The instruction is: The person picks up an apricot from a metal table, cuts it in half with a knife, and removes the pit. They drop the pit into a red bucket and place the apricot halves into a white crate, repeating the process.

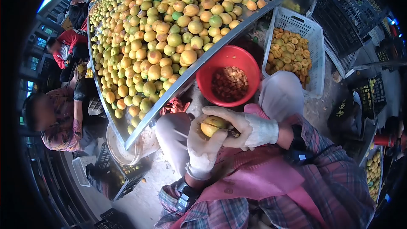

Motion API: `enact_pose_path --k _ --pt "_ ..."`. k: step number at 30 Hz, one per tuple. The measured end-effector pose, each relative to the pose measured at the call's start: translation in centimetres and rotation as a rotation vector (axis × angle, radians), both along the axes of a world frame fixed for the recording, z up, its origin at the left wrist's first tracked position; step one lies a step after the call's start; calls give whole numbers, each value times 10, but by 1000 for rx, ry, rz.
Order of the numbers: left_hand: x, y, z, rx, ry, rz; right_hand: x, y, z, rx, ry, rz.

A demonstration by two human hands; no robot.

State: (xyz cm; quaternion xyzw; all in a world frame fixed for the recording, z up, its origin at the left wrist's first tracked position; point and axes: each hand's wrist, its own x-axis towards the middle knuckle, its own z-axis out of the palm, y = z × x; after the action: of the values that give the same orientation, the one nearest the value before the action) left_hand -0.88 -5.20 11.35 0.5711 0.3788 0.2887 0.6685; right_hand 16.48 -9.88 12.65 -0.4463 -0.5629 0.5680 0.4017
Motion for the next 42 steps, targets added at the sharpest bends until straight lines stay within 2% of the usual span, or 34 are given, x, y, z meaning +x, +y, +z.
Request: enact_pose_path --k 2,3,6,8,10,14,15,16,18,19,22,25,28,32,34,42 --pt "-3 4 -9 -122 -177 86 10 -3 22 -343 10 33" --pt "-9 8 -10 -238 -189 56 10 -5 23 -328 91 -68" --pt "-16 14 -18 -326 -273 -6 21 -2 15 -381 333 -362" --pt "-14 13 -17 -344 -284 -15 20 -1 8 -388 374 -416" --pt "-6 12 -14 -106 -122 13 13 3 7 -369 292 -402" --pt "0 9 -4 -19 -18 -74 2 7 8 -325 169 -309" --pt "1 10 -10 266 93 -43 0 7 8 -261 155 -287" --pt "2 12 -7 268 92 -41 -1 8 6 -260 154 -286" --pt "4 15 6 628 264 -105 -4 11 -2 -273 151 -226" --pt "2 13 1 675 281 -40 -5 10 -4 -362 164 -210" --pt "2 12 -7 762 263 2 -5 10 0 -384 265 -205" --pt "1 17 -1 887 308 -82 -4 9 7 -403 241 -202" --pt "-1 19 3 905 411 -155 -4 9 7 -425 296 -213" --pt "1 16 1 925 405 -107 -7 8 -5 -369 359 -248" --pt "3 14 1 875 385 -80 -10 9 -18 -301 355 -313" --pt "4 4 -11 669 315 -50 -7 5 -10 -364 399 -348"
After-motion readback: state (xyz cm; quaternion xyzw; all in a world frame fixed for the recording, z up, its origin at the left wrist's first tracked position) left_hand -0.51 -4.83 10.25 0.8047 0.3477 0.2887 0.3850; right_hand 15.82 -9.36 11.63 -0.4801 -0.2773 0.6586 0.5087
